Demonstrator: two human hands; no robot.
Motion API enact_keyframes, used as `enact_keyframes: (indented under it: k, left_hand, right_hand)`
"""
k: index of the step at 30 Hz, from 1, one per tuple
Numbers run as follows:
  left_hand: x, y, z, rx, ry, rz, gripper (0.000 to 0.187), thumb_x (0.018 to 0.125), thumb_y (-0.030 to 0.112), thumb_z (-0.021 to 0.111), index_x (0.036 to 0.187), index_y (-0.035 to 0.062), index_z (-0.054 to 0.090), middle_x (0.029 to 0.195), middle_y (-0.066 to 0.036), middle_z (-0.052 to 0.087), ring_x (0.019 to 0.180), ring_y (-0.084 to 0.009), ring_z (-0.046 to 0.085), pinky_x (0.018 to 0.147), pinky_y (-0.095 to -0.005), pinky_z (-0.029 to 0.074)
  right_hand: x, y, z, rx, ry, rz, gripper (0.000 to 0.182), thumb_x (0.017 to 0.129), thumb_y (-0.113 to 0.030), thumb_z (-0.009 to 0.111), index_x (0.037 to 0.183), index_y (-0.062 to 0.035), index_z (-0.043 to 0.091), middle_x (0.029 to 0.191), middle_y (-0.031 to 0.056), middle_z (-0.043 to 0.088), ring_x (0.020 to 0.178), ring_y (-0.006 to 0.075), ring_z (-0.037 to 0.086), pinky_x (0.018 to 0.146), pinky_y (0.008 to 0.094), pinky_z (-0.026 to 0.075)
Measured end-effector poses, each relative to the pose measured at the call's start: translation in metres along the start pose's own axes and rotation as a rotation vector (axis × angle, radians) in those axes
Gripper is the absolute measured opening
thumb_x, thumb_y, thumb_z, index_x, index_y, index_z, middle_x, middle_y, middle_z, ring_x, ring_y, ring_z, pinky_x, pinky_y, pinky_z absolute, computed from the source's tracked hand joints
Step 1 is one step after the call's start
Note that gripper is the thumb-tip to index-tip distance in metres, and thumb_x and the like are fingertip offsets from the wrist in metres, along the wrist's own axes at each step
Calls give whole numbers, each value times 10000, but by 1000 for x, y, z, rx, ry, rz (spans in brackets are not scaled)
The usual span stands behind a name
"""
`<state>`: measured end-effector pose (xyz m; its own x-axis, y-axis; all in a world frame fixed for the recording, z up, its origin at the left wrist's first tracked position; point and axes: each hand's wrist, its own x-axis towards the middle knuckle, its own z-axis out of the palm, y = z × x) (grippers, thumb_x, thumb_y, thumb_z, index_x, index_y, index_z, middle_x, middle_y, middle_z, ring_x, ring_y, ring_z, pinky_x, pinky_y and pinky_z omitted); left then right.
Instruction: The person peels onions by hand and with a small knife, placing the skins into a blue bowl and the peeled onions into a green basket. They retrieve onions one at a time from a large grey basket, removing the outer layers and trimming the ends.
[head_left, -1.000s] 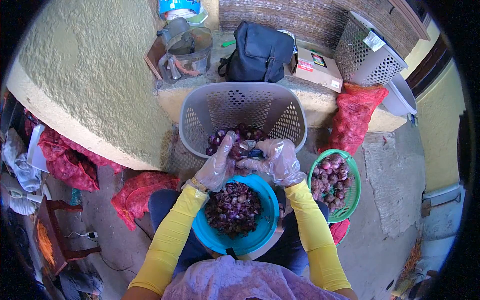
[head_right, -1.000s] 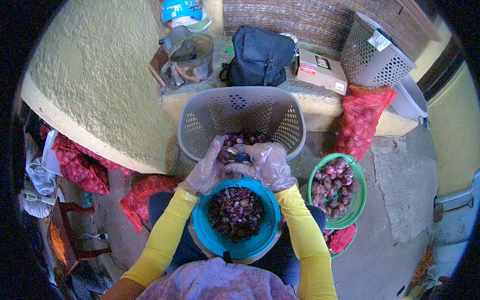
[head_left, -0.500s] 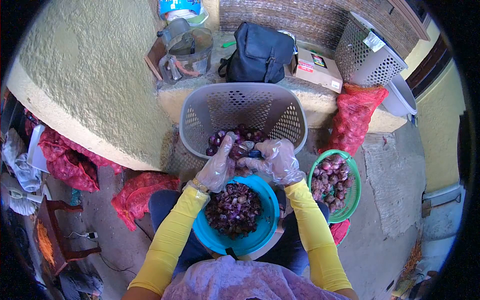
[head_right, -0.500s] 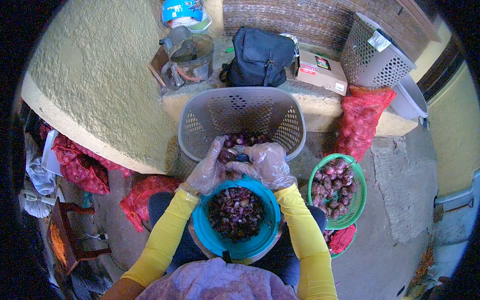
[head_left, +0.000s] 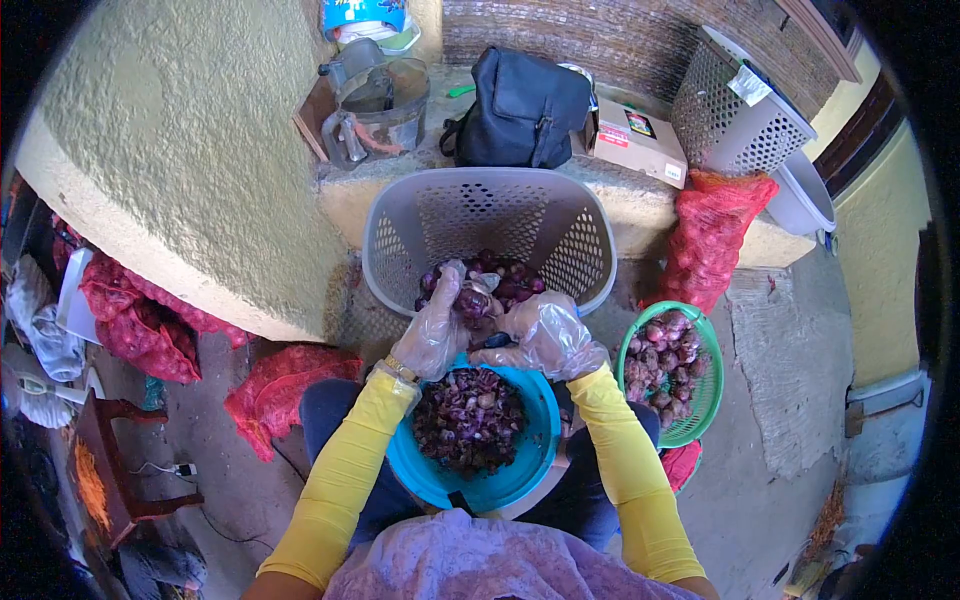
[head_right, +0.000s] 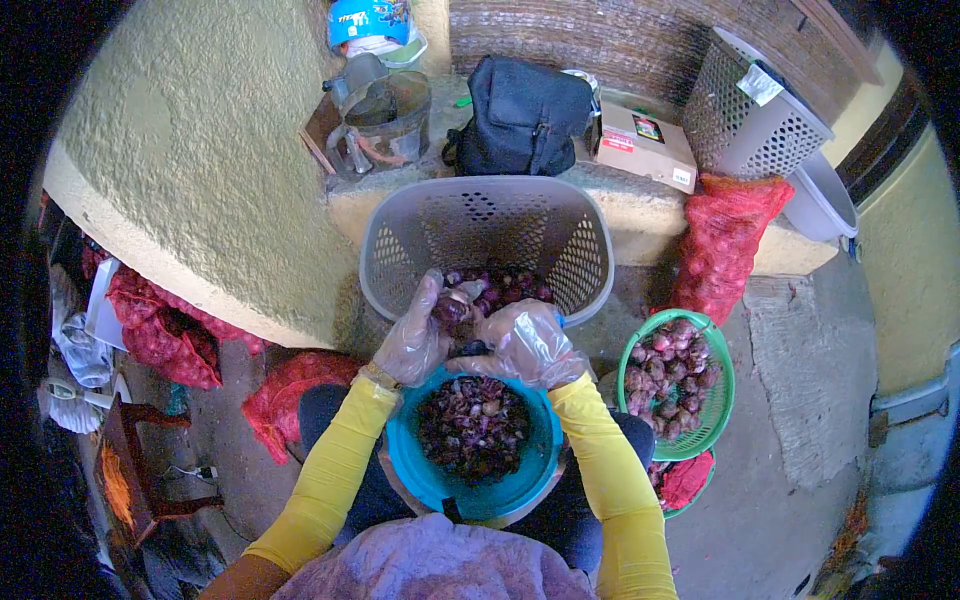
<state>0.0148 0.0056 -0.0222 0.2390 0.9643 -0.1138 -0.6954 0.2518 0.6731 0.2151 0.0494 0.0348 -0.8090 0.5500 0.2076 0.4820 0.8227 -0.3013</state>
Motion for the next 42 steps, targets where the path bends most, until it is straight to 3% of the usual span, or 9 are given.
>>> enact_keyframes:
  k: [2,5,14,22,24,26,30,32,42]
  left_hand:
    - [-1,1,2,-32,52,-26,614,1058,618,484,1354,82,524,1171,-90,643,1092,-210,642,988,-413,551]
    - [-8,7,18,-82,85,-75,707,1031,611,544,1465,54,498,1331,-124,643,1201,-251,643,1028,-425,561]
    - [-8,5,15,-92,94,-102,632,1058,583,507,1428,71,534,1297,-86,666,1151,-244,672,892,-395,628]
    - [-5,0,4,-145,4,-140,542,1088,526,480,1397,87,557,1225,-101,691,1107,-232,686,881,-371,630]
    - [-5,0,8,-144,26,-128,540,1089,522,480,1397,85,552,1222,-103,691,1101,-232,687,879,-366,630]
    - [-5,0,15,-91,114,-103,614,1077,586,469,1257,30,659,1154,-101,713,995,-195,694,830,-351,604]
    - [-7,5,23,-61,127,-81,619,1072,592,476,1252,29,657,1157,-102,707,978,-193,691,823,-350,610]
    - [-3,-3,4,-80,86,-100,605,1062,572,505,1414,82,547,1249,-109,687,1123,-237,683,914,-391,621]
    - [-2,-4,3,-105,48,-106,604,1060,580,502,1358,62,592,1223,-111,700,1075,-244,704,923,-394,616]
  right_hand:
    - [-1,4,1,25,28,7,646,773,-717,757,756,-72,740,660,170,675,634,380,690,623,488,541]
    - [-3,9,-1,94,140,56,633,730,-705,795,743,-74,737,646,173,672,637,381,697,628,493,548]
    - [-3,2,-6,177,248,163,558,712,-599,870,836,-63,772,696,199,699,670,394,709,643,484,558]
    - [1,-1,1,233,193,152,566,752,-585,840,1145,-181,799,747,195,723,707,386,728,672,480,581]
    - [2,-2,-1,234,186,154,554,759,-584,835,1137,-180,802,748,198,722,706,386,727,670,480,581]
    - [1,-2,-1,235,180,157,544,766,-583,830,1130,-180,805,750,200,722,705,387,727,667,480,581]
    - [0,3,6,220,181,153,526,770,-588,827,1103,-181,814,738,203,717,695,391,723,656,485,578]
    - [0,4,7,191,167,150,525,767,-592,828,1095,-181,816,733,203,715,691,390,723,652,485,577]
    - [1,2,2,225,176,179,569,755,-620,820,1148,-210,803,735,201,717,679,392,717,650,496,569]
